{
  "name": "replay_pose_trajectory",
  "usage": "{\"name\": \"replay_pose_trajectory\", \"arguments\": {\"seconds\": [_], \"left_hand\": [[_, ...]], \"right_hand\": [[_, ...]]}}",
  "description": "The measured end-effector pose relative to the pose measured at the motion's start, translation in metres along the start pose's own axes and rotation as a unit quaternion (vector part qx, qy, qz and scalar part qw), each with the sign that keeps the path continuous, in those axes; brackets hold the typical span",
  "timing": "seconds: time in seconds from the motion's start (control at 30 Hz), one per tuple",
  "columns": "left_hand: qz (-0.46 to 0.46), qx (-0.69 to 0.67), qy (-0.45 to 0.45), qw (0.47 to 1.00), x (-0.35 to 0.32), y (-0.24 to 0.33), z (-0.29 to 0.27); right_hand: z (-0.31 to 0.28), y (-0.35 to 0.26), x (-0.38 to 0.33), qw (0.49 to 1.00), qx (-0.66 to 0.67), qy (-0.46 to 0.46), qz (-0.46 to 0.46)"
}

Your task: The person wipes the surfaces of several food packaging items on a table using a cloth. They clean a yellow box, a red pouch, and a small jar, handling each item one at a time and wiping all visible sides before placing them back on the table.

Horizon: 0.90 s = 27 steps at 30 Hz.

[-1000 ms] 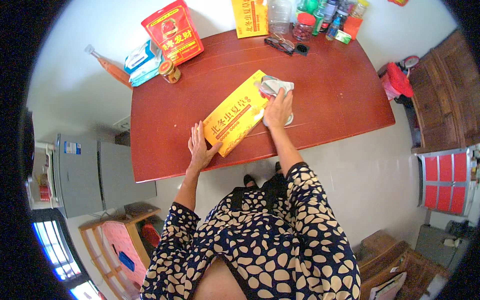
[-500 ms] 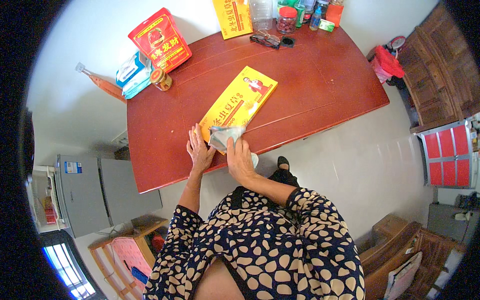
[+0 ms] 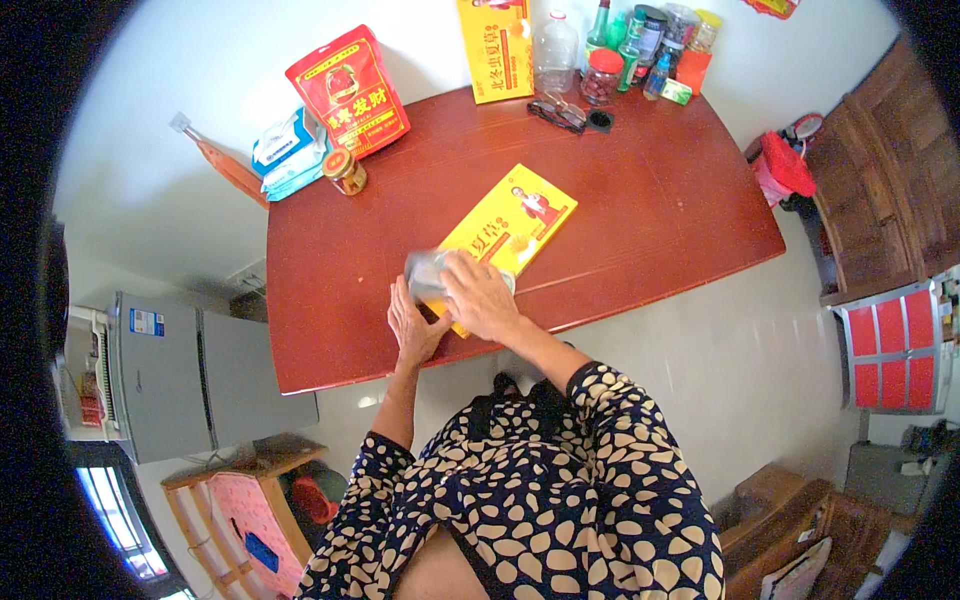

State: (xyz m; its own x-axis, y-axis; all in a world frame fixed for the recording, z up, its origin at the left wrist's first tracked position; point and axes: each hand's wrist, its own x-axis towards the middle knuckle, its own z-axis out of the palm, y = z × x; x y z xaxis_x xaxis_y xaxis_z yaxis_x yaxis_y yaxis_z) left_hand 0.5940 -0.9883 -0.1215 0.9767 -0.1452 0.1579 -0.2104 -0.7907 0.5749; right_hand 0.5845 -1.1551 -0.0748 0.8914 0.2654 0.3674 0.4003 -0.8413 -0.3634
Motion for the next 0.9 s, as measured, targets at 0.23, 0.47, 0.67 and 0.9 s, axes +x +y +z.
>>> {"name": "replay_pose_trajectory", "arguments": {"seconds": [0.23, 0.47, 0.67, 0.9], "left_hand": [[-0.022, -0.027, -0.036, 0.999, 0.002, 0.005, -0.010], [-0.059, -0.052, 0.009, 0.997, 0.001, 0.015, -0.011], [-0.112, 0.028, 0.044, 0.992, 0.001, 0.028, 0.005], [-0.154, -0.205, 0.106, 0.961, 0.016, 0.063, 0.031]], "right_hand": [[0.003, 0.058, 0.032, 0.994, -0.094, 0.027, 0.042], [0.004, 0.143, 0.061, 0.973, -0.154, 0.129, 0.115], [-0.018, 0.161, 0.091, 0.900, -0.149, 0.081, 0.401], [-0.019, 0.194, 0.087, 0.885, -0.055, 0.098, 0.452]]}}
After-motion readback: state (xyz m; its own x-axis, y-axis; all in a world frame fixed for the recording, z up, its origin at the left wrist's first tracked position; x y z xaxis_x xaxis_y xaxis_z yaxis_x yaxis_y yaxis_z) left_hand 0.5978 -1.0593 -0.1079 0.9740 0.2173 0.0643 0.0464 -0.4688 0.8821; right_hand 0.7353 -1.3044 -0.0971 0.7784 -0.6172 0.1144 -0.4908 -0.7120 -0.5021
